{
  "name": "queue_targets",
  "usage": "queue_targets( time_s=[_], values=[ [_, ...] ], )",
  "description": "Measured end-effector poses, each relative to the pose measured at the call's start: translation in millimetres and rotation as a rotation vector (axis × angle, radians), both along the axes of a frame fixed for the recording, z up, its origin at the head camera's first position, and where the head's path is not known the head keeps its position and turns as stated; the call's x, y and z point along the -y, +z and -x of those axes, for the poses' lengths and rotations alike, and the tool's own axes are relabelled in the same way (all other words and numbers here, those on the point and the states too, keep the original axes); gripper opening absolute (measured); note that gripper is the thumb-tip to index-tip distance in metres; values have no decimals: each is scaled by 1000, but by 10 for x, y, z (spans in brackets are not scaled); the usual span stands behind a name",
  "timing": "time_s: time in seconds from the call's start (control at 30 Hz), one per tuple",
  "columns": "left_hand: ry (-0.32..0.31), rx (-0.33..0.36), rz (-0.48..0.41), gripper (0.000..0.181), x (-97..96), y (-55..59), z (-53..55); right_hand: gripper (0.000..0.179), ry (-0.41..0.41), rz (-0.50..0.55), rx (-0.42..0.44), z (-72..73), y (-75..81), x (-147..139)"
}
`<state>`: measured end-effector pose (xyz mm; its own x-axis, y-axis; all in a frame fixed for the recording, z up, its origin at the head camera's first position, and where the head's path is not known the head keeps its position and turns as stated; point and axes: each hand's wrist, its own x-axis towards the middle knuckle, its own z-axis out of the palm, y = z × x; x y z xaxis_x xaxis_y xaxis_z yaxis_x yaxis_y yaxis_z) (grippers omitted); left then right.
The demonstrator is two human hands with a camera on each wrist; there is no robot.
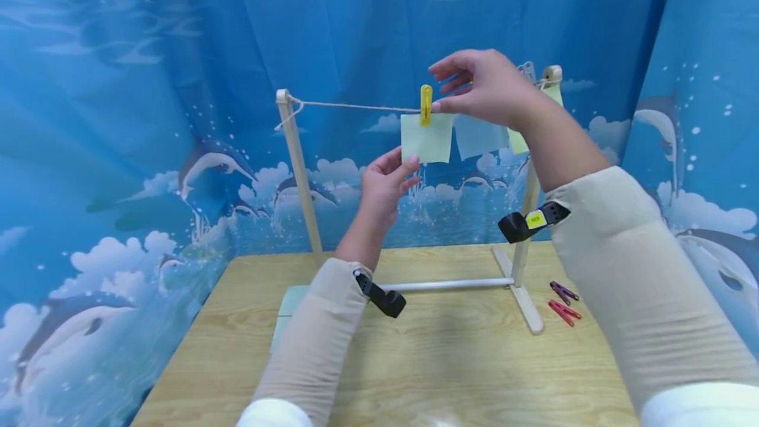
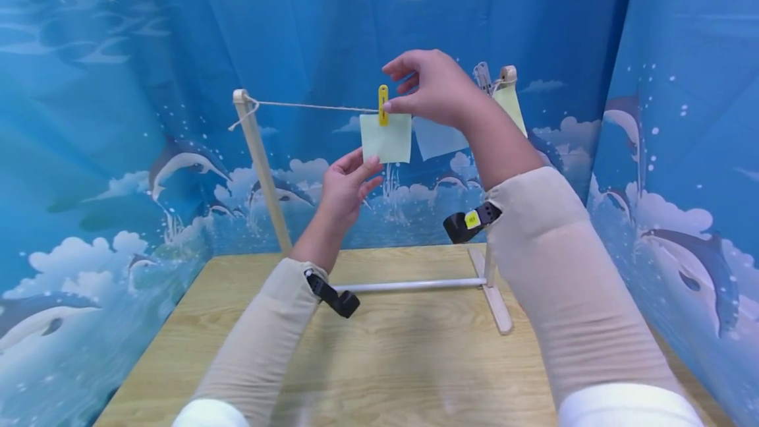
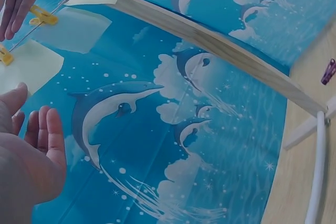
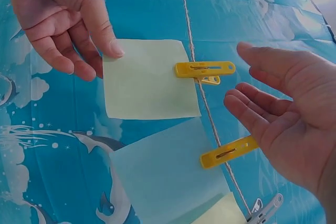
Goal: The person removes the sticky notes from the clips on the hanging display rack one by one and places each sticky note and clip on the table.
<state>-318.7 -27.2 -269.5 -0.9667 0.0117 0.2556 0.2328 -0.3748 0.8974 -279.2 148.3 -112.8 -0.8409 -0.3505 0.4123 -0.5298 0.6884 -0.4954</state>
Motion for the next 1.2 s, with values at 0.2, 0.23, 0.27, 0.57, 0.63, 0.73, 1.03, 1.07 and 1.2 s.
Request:
queue_targets(
  time_s=[0.2, 0.23, 0.27, 0.57, 0.63, 0.73, 1.03, 1.07, 1.2],
  values=[
    [13, 2, -69, 34, -8, -14, 33, 58, -2, -29, 30, 63, 38, 75],
    [16, 4, -82, 33, -10, -14, 41, 57, -6, -37, 35, 68, 42, 85],
    [18, 6, -96, 31, -12, -11, 48, 57, -9, -45, 39, 73, 43, 93],
    [25, 14, -101, 26, -23, -10, 76, 55, -7, -42, 38, 104, -17, 114],
    [21, 10, -112, 26, -25, -8, 76, 54, -3, -40, 36, 106, -32, 120],
    [15, -1, -123, 26, -27, -5, 76, 53, -3, -34, 37, 110, -44, 126],
    [-4, -16, -166, 23, -5, -16, 62, 42, -19, 72, 47, 96, -77, 106],
    [-8, -16, -177, 23, 1, -13, 59, 40, -15, 89, 47, 91, -84, 101],
    [-8, -23, -197, 23, 34, 3, 45, 31, -10, 123, 16, 71, -97, 82]
  ],
)
